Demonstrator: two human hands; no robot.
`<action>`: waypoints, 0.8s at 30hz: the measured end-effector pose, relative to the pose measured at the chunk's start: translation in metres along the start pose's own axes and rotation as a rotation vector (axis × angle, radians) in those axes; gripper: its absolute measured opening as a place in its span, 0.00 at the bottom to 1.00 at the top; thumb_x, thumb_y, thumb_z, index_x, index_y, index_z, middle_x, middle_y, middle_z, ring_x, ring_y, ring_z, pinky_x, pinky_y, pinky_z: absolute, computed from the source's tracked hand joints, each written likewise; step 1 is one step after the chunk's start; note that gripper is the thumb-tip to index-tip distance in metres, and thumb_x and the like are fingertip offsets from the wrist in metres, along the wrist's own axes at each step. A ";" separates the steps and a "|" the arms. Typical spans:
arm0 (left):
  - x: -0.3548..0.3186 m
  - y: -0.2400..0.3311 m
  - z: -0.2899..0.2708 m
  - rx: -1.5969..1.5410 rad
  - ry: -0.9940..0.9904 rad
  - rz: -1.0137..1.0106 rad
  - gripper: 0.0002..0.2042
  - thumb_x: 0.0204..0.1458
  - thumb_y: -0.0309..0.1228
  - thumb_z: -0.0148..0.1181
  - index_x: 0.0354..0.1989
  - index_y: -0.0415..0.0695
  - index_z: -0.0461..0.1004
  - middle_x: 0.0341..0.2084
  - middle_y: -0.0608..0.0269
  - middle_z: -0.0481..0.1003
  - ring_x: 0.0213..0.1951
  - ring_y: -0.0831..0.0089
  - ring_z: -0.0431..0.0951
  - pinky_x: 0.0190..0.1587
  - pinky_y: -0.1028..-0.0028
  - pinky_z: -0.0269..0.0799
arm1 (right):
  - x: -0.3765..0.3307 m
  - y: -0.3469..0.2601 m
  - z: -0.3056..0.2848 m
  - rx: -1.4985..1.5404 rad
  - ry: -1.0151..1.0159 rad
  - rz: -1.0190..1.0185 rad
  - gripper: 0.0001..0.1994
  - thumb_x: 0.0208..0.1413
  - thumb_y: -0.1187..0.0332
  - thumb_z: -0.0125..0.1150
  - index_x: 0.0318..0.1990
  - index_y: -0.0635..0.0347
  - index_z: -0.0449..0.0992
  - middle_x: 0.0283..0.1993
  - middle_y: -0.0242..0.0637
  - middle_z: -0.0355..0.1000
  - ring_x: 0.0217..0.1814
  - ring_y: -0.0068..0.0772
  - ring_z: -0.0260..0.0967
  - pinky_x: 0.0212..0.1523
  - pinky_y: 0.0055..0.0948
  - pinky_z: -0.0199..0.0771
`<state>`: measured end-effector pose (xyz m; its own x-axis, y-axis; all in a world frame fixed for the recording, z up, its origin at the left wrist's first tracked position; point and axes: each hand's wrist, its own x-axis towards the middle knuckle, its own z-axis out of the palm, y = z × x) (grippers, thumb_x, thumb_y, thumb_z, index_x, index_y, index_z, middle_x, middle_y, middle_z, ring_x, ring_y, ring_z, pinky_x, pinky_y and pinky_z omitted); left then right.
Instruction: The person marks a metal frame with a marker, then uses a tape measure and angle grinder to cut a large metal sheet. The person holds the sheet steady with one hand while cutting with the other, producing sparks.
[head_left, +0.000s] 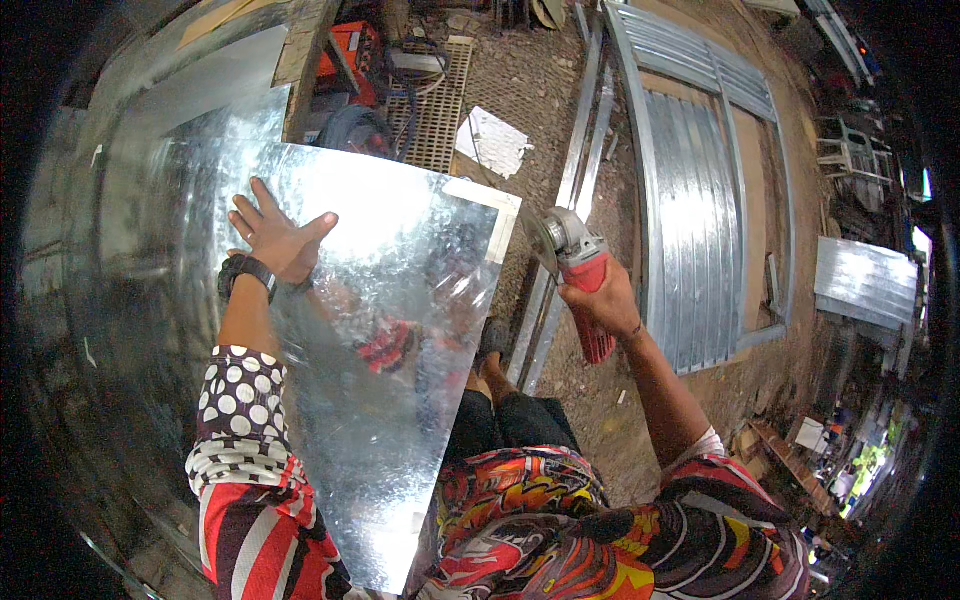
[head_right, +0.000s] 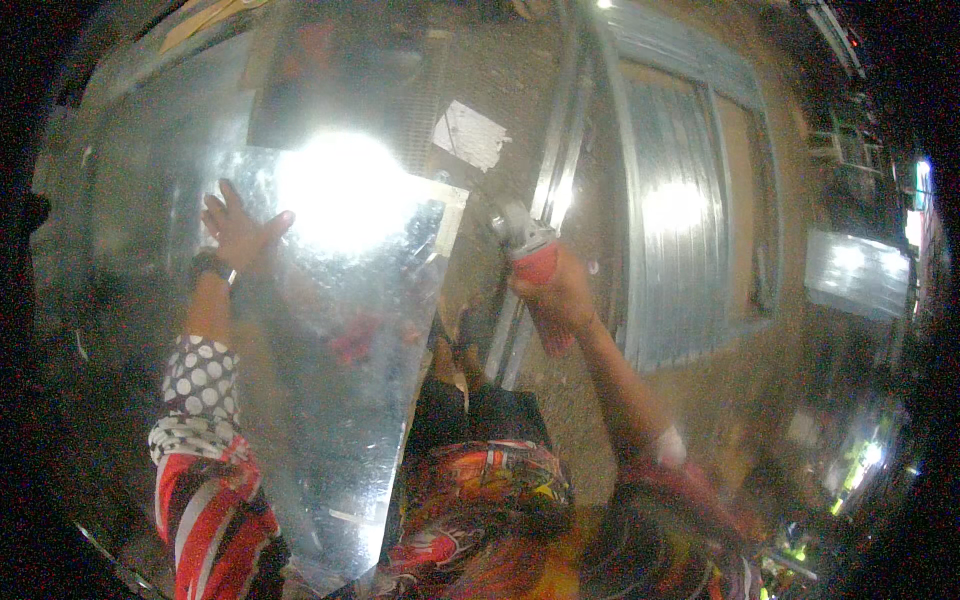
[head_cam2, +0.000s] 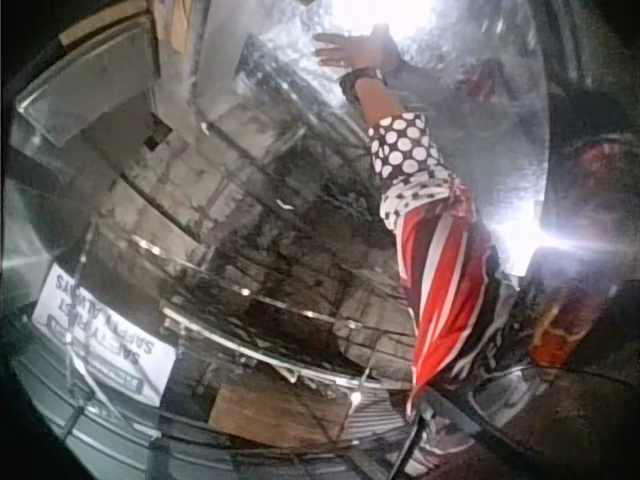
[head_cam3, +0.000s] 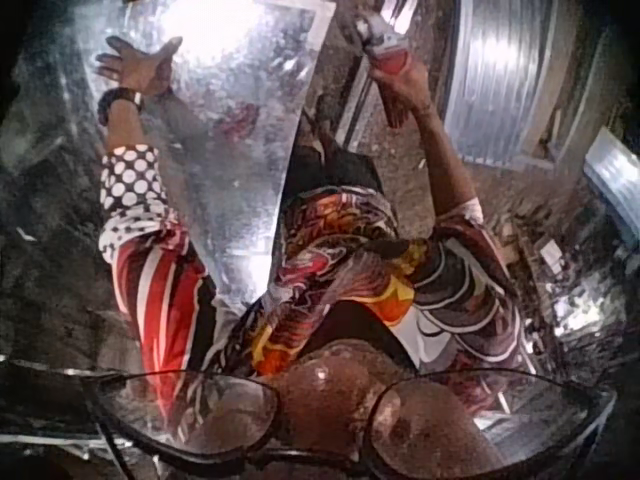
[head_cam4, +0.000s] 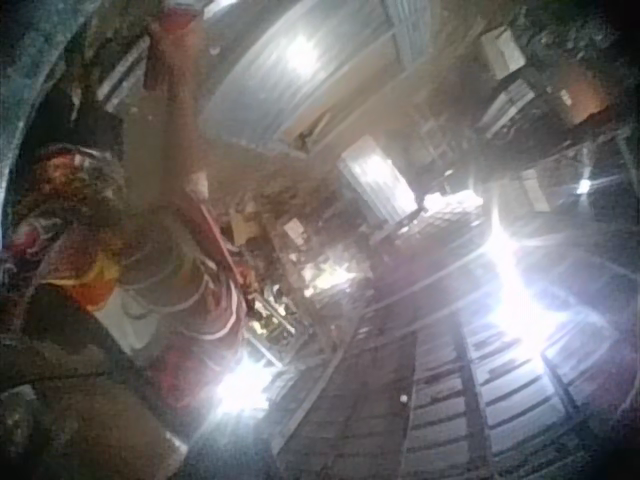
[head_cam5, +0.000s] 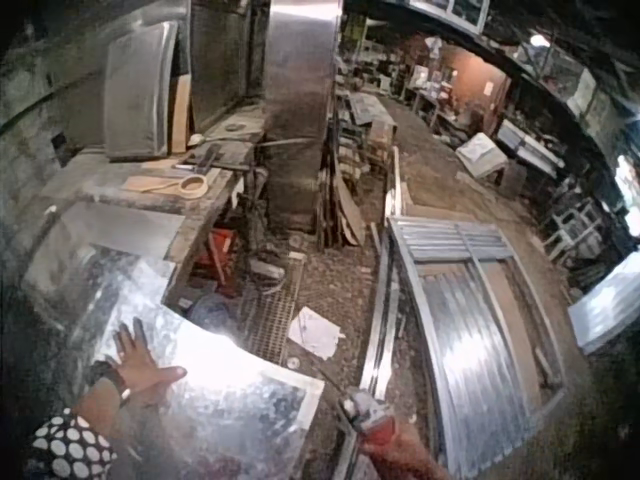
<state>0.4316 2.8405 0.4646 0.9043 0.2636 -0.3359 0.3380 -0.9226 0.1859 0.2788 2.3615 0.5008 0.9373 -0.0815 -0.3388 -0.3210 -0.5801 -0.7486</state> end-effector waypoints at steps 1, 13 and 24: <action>0.000 0.000 -0.001 -0.005 -0.015 -0.005 0.79 0.27 0.78 0.67 0.76 0.43 0.22 0.72 0.25 0.22 0.73 0.30 0.16 0.64 0.21 0.25 | 0.001 -0.001 0.001 0.005 -0.001 0.041 0.26 0.40 0.67 0.77 0.49 0.63 0.75 0.43 0.37 0.77 0.43 0.26 0.73 0.49 0.31 0.75; 0.001 0.004 -0.005 -0.022 -0.060 -0.013 0.78 0.28 0.77 0.67 0.76 0.44 0.20 0.72 0.25 0.19 0.71 0.31 0.12 0.63 0.21 0.27 | 0.005 -0.001 0.002 0.085 0.010 0.060 0.24 0.41 0.69 0.77 0.47 0.63 0.74 0.40 0.34 0.76 0.40 0.25 0.72 0.46 0.30 0.76; -0.001 0.011 -0.013 0.056 -0.089 -0.061 0.78 0.28 0.77 0.67 0.76 0.45 0.19 0.72 0.26 0.20 0.72 0.31 0.13 0.64 0.22 0.24 | 0.006 -0.001 -0.001 0.118 -0.019 0.033 0.25 0.40 0.67 0.77 0.47 0.63 0.74 0.40 0.36 0.77 0.41 0.27 0.73 0.47 0.32 0.75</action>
<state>0.4376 2.8343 0.4795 0.8548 0.2958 -0.4265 0.3743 -0.9206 0.1118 0.2845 2.3609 0.4996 0.9236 -0.0829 -0.3743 -0.3664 -0.4782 -0.7981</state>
